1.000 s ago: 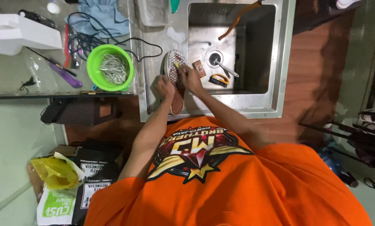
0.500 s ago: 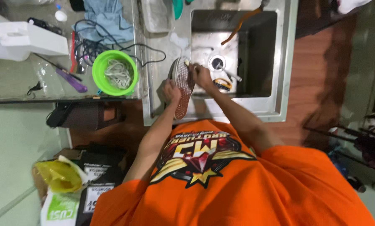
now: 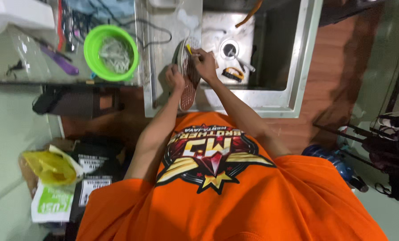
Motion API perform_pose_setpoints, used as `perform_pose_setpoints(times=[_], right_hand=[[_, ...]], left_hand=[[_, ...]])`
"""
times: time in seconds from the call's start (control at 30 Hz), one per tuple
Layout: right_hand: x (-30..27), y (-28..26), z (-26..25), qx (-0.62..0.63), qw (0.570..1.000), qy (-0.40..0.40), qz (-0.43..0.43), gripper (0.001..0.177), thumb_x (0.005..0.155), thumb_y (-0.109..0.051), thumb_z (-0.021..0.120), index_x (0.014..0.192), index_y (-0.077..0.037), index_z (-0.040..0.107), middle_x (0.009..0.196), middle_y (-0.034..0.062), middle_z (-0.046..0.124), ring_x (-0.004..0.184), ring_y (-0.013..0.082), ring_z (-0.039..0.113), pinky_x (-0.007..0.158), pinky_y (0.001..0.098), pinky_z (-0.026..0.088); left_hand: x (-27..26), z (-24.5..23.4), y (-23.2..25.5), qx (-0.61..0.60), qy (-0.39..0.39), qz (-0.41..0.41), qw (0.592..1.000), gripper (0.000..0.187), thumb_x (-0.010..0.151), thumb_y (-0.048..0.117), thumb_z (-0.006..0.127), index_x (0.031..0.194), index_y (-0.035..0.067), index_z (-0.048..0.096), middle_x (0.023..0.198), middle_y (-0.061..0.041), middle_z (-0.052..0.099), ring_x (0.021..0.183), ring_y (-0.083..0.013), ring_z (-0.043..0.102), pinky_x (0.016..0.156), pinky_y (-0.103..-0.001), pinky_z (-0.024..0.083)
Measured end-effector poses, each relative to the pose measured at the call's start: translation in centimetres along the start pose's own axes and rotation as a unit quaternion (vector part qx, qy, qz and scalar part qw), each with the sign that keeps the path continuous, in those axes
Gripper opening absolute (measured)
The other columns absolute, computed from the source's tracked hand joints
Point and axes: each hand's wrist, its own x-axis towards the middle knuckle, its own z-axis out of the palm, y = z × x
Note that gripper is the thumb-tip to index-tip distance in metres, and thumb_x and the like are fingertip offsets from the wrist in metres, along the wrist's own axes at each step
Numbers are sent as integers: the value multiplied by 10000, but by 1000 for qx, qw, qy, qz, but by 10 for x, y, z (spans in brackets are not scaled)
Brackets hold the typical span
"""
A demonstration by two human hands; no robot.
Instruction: The person cleans the sole of a shoe by hand using a small brush and soapy water in a sink.
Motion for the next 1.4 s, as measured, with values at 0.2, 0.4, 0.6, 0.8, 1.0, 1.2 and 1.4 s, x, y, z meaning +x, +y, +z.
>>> perform_pose_setpoints(times=[0.2,0.4,0.6,0.8,1.0,1.2,1.4], right_hand=[[-76,-17,-13,41,999,-28,1,194,1066,-160,549,1143,-68,702,853,247,740,862,435,747,1017,622,494],[-35,-27,-32,28,999,-23,-30,271,1035,-70,568,1227,-54,758,1064,228,773,1116,458,699,1073,582,464],[-76,15,-41,-64,988,-93,-107,352,1035,-200,432,1161,-29,713,983,199,741,855,341,688,698,453,455],[-44,16,-31,-47,981,-33,-184,223,935,54,488,936,12,707,772,172,719,643,275,624,590,405,470],[-74,24,-30,-11,980,-66,-187,394,972,50,488,1320,-1,666,1116,234,771,926,366,746,827,407,562],[-68,8,-17,32,985,-6,-172,214,974,-31,463,1063,-21,658,738,186,675,635,264,600,580,421,415],[-55,21,-10,-1,981,-33,-194,368,1005,26,484,1327,-4,660,860,139,780,595,243,661,525,382,523]], left_hand=[[-19,-13,42,55,-7,21,998,378,1030,447,426,1080,178,688,1045,-175,699,1082,-455,667,976,-506,458],[-62,-39,84,48,-58,17,997,411,1074,441,435,1225,130,659,1218,-273,697,1230,-476,623,1077,-510,444],[-53,-44,70,168,-12,144,975,583,1051,554,287,924,90,616,867,-110,648,791,-280,619,666,-451,464],[-82,-30,89,138,-16,58,989,570,1035,542,314,964,96,662,794,-69,653,704,-208,645,600,-371,528],[-75,-26,72,81,68,133,985,521,1024,484,393,810,88,655,686,-89,676,636,-221,610,603,-423,465],[-62,-25,52,113,106,161,975,547,1022,451,427,819,30,712,735,-217,735,655,-361,636,651,-511,442],[-58,-18,47,55,73,169,981,424,1078,362,445,804,119,658,562,45,488,430,-94,401,362,-268,354]])
